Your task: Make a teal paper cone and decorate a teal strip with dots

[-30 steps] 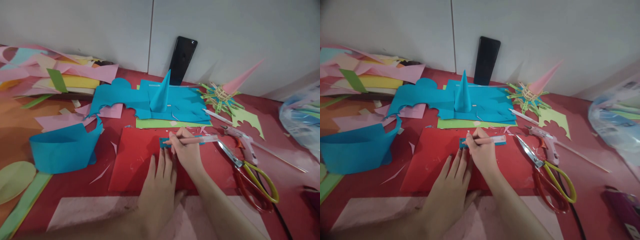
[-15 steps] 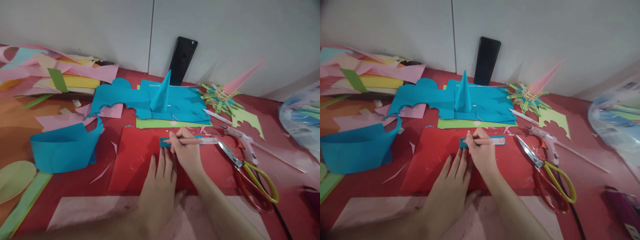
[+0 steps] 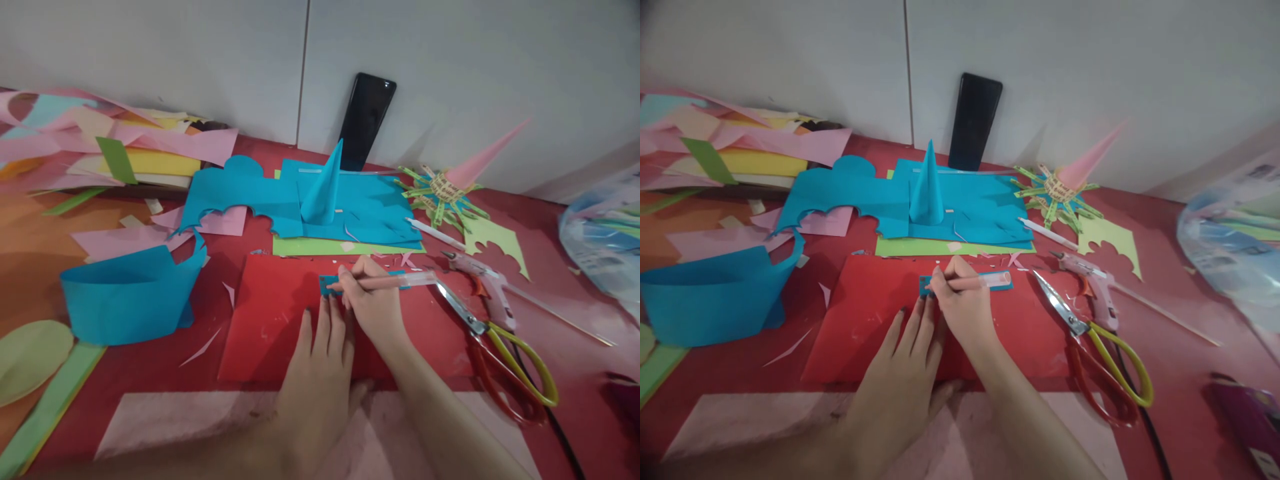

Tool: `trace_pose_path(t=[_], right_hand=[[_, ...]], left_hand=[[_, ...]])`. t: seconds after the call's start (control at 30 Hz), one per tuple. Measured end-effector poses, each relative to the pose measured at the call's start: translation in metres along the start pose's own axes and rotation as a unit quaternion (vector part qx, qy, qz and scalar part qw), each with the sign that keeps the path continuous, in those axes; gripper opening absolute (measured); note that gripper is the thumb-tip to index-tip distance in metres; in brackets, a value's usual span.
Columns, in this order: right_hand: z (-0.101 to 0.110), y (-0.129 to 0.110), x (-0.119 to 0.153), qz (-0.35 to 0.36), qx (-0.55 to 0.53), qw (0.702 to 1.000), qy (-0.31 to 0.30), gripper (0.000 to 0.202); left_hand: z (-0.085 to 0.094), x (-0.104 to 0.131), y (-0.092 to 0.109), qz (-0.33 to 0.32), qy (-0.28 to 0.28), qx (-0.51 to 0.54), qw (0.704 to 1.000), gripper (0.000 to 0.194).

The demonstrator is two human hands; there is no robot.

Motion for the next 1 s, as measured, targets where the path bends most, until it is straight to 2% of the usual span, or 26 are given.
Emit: trace_pose_path(t=[0.2,0.5,1.0], right_hand=[[-0.0005,-0.0003,0.0005,-0.031,-0.028,0.999,-0.001,0.031],[-0.0006,0.0008,-0.0001,-0.01,-0.014,1.0,-0.01,0.033],[-0.0011,0.0015,-0.0001,-0.011,-0.014,1.0,-0.013,0.032]], left_hand=[[0.0007,0.0006,0.0004,-0.008,-0.005,-0.014,1.0,0.057],[-0.0003,-0.0006,0.0003,0.008,0.024,-0.005,1.0,0.054],[-0.0004,0.0002,-0.0006,-0.003,0.021,-0.013,1.0,0.057]])
Point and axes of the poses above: each hand's wrist, its own x-axis away from the middle knuckle, its own z-axis out of the back of the hand, y = z × x, the point moved 1 cm from there along -x, towards the middle knuckle, and after that the axes turned 13 degrees about -x, right-handed, at the moved point
